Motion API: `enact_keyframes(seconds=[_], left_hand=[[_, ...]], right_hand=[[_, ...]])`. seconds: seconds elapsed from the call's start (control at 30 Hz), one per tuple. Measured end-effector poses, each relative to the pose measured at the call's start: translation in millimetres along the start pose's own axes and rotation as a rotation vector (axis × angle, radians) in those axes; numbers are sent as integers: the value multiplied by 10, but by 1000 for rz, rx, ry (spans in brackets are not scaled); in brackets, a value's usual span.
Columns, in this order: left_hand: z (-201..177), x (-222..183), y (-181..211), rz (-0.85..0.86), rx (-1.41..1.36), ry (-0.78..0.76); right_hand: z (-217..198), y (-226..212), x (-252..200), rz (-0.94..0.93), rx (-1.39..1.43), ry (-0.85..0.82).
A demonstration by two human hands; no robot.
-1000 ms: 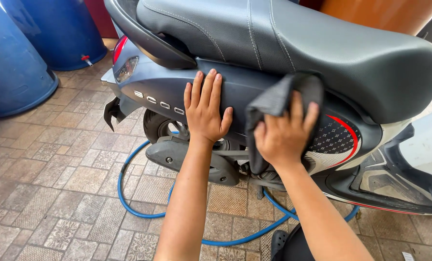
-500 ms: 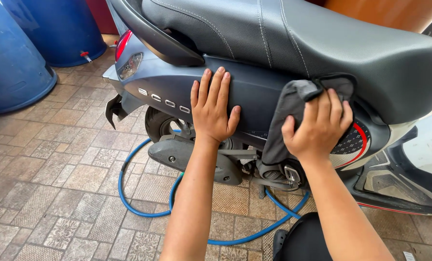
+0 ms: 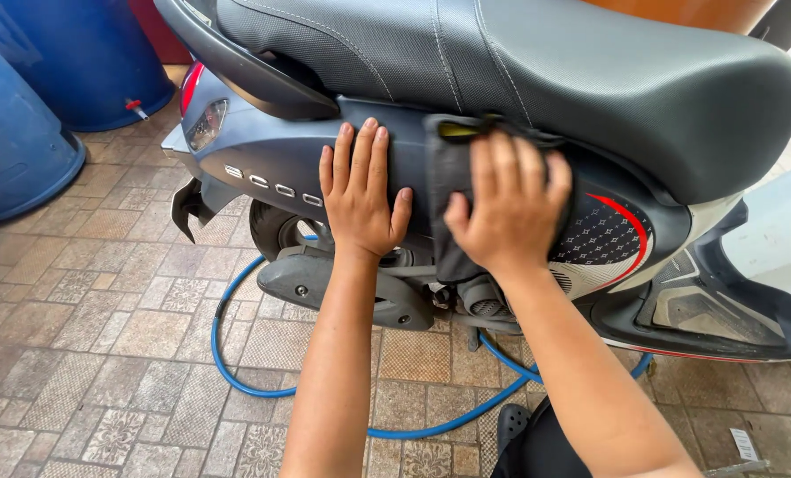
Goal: The person wipes the rear body panels and seat of a scooter using a cloth. They clean the side panels, the area around the taillight, and the seat surface, repeatedly folding the cloth to use a clean side.
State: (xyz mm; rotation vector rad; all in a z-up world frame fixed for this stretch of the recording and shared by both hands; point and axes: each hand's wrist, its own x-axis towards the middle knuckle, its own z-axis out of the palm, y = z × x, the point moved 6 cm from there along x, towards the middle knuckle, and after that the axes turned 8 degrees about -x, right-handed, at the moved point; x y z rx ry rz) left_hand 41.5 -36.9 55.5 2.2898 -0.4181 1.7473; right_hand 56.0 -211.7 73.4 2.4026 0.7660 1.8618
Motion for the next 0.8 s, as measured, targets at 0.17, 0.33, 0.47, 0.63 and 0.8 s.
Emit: enact_keyframes(seconds=[0.17, 0.33, 0.47, 0.63, 0.8], left_hand=[[-4, 6, 10, 8, 15, 4], [-12, 37, 11, 43, 51, -6], [5, 3, -36, 76, 86, -39], [-28, 74, 142, 53, 93, -32], [120, 222, 779, 204, 57, -35]], right_hand=[[-62, 673, -753, 415, -124, 137], [-6, 442, -688, 426, -106, 93], [-9, 82, -708, 198, 80, 37], [145, 599, -1134, 325, 36, 60], [173, 1328, -1497, 656, -3, 171]])
